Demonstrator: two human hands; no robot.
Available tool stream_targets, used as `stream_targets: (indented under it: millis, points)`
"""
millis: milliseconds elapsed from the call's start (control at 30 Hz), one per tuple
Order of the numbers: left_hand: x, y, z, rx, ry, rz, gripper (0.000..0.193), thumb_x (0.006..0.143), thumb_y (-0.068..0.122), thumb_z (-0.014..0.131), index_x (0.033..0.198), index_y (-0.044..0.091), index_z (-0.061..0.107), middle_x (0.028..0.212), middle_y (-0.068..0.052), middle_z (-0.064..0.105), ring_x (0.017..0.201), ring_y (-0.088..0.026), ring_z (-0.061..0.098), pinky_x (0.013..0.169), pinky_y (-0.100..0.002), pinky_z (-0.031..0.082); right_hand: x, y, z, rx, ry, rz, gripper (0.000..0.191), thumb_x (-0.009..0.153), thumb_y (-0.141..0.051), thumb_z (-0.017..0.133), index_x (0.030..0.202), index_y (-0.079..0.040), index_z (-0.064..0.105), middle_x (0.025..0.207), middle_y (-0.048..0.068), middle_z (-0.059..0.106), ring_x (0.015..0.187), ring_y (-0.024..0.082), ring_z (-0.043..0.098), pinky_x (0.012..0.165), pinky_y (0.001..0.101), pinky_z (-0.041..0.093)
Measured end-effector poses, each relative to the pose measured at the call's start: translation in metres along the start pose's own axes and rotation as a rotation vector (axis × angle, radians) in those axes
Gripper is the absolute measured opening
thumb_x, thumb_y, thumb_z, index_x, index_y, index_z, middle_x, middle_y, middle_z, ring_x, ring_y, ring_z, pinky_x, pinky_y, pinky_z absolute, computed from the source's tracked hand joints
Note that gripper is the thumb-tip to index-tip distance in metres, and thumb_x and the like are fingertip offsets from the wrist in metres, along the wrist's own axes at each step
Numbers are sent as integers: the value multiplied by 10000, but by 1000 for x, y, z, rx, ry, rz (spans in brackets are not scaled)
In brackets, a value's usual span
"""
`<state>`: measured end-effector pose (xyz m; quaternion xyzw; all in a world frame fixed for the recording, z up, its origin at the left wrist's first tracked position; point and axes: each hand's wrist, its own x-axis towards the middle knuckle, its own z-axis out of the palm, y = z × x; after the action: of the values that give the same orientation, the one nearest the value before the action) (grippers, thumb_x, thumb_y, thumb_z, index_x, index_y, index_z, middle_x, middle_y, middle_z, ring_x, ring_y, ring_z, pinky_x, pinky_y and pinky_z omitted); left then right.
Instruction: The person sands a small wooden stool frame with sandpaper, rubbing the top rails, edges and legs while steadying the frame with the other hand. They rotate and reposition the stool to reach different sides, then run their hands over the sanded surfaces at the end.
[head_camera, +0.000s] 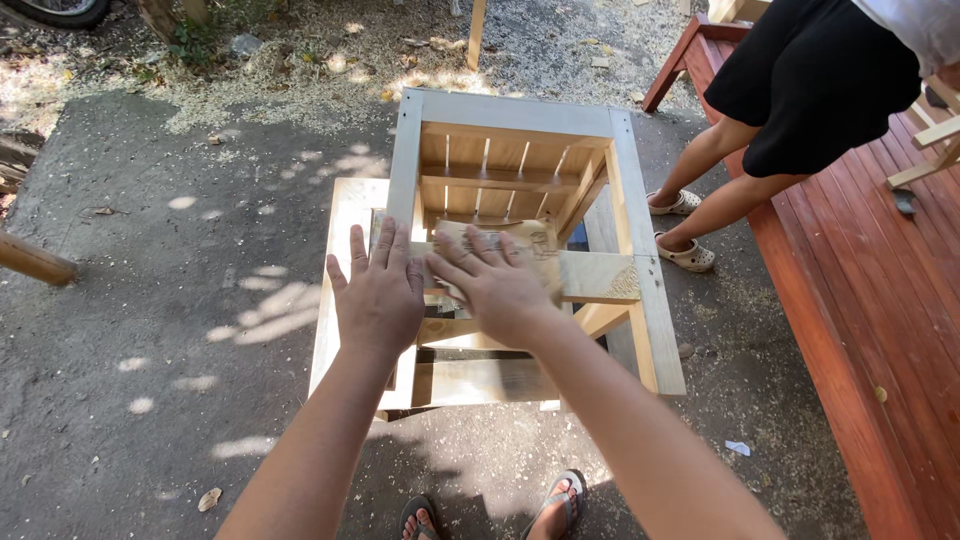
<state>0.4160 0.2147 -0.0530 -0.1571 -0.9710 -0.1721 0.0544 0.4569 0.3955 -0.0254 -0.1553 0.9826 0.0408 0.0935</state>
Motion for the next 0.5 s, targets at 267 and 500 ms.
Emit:
stream_targets:
  millis: [267, 500]
  points:
    - [8, -1, 9, 149, -44, 37, 644, 1030, 442, 216, 1600, 144, 222, 1686, -41, 156, 1547, -302, 75, 1208, -579, 17, -130, 97, 23, 51, -45, 384, 605, 1046, -434, 323, 1609, -270, 174, 1707, 15, 55, 1558, 319, 4, 1234, 507, 99]
    - [17, 5, 14, 286, -78, 38, 665, 1030, 470, 168, 1599, 127, 155, 1687, -50, 75, 1544, -291, 48, 1205, -570, 13, -69, 145, 35, 166, 116, 558, 667, 1055, -467, 283, 1617, -141, 131, 1705, 75, -5, 1568, 293, -6, 1221, 517, 10]
